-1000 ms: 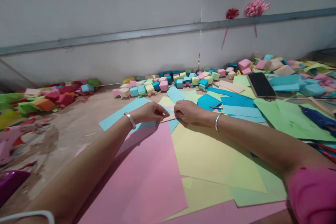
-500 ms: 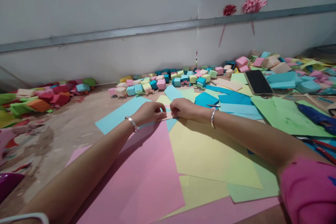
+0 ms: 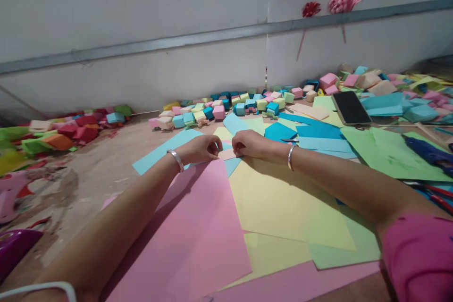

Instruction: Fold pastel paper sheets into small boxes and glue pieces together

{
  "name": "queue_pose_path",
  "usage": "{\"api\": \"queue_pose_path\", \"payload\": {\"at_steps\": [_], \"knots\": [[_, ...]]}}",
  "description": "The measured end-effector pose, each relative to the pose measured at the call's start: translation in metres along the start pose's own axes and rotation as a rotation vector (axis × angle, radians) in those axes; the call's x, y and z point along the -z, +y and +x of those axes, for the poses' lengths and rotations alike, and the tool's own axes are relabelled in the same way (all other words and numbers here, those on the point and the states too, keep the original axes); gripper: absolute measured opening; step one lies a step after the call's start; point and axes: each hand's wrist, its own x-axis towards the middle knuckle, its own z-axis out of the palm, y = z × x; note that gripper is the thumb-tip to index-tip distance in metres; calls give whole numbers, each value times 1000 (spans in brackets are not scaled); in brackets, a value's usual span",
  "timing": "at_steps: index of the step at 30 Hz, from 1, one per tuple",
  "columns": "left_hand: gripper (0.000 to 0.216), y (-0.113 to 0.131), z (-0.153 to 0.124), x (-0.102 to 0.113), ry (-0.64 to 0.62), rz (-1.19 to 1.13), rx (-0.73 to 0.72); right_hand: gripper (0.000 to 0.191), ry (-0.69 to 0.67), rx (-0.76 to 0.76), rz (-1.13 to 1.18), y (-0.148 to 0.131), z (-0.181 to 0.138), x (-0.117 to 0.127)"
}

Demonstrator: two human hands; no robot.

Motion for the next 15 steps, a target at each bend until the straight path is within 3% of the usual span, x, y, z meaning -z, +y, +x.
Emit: {"api": "queue_pose_path", "payload": {"at_steps": [9, 15], "knots": [[33, -21, 2, 8, -153, -144, -62, 15, -36, 9, 9, 9, 1, 6], [29, -22, 0, 14, -177, -115, -133, 19, -95, 49, -104, 7, -3, 6]]}}
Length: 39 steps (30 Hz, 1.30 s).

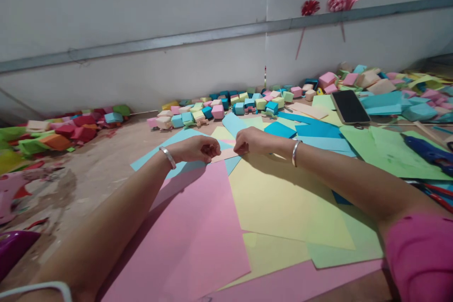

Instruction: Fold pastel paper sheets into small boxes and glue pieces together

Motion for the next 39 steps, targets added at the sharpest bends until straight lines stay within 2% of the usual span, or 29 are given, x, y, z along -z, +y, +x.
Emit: {"api": "queue_pose_path", "payload": {"at_steps": [3, 5, 7, 9, 15, 19, 29, 35, 37, 39], "knots": [[22, 11, -1, -4, 33, 149, 12, 16, 47, -20, -212, -13, 0, -13], [20, 18, 0, -10, 119, 280, 52, 22, 69, -6, -372, -21, 2, -23], [27, 22, 4, -18, 201, 347, 84, 25, 40, 39, -476, -25, 4, -28], [26, 24, 7, -24, 227, 379, 92, 26, 2, 74, -533, -27, 5, -29], [25, 26, 10, -28, 221, 485, 66, 29, -24, -23, -545, -35, 4, -27], [28, 25, 12, -29, 227, 514, 68, 24, -43, -58, -588, -43, -2, -30], [21, 17, 4, -17, 73, 410, 8, 20, -144, -190, -781, -63, -15, -29], [31, 9, 5, -16, 93, 306, 44, 20, -205, -287, -859, -64, -22, -32], [38, 5, 6, -15, 112, 258, 49, 18, -139, -324, -831, -61, -21, -31], [45, 2, 7, -14, 131, 194, 58, 22, 59, -321, -778, -58, -19, -28]]}}
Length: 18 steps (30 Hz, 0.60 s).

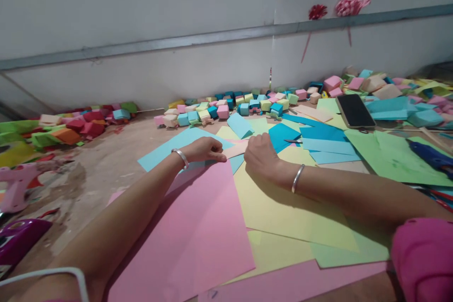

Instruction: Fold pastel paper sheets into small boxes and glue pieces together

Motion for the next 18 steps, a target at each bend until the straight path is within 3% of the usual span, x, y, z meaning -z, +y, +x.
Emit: {"api": "queue_pose_path", "payload": {"at_steps": [2, 4, 10, 15, 18], "knots": [[51, -3, 0, -1, 29, -78, 23, 29, 198, -24, 86, 3, 5, 0], [56, -5, 1, -3, 103, -161, 51, 35, 284, 21, 155, 4, 8, -2], [56, -15, 9, -15, 471, -377, 96, 43, 215, 146, 274, 4, 10, -16], [30, -20, 8, -15, 460, -550, -52, 24, 221, 139, 234, 3, 13, -17], [29, -19, 5, -15, 440, -631, -114, 20, 336, 79, 250, 6, 15, -18]]}}
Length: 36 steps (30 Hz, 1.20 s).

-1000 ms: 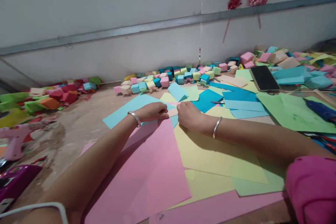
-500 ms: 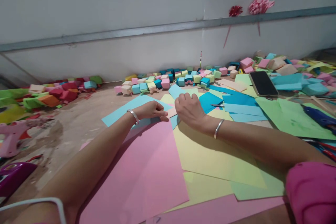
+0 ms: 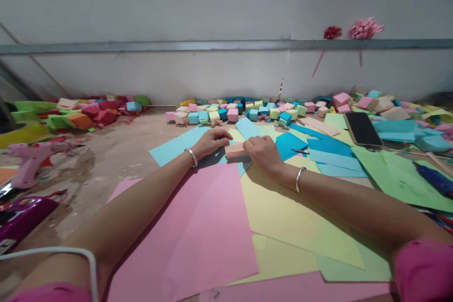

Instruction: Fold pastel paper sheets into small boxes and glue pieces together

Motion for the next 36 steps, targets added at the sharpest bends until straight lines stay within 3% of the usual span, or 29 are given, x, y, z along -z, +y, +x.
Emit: {"api": "queue_pose_path", "payload": {"at_steps": [4, 7, 10, 12, 15, 20, 24, 30, 33, 36], "knots": [[47, -1, 0, -5, -63, -164, 11, 21, 261, 18, 97, 3, -4, 1], [62, -4, 1, -6, -107, -295, 15, 21, 351, 258, 230, -9, -13, 4], [61, -4, 0, -1, -210, -362, 11, 19, 237, 530, 328, -26, -24, 6], [61, 0, -2, 4, -348, -368, 15, 18, 125, 612, 359, -34, -28, 7], [58, 11, -5, 9, -589, -321, 32, 16, 28, 613, 430, -34, -30, 8], [40, 20, -3, 5, -893, 1, -76, 21, 49, 583, 476, -29, -30, 10], [26, 18, -1, 3, -920, 135, -146, 16, 47, 619, 357, -32, -37, 15], [63, 29, -4, 3, -940, 260, -204, 13, 59, 693, 238, -37, -48, 16], [66, 34, -6, 0, -932, 293, -222, 12, 0, 690, 177, -39, -50, 22], [69, 36, -7, -2, -915, 211, -152, 17, -96, 712, 81, -44, -52, 35]]}}
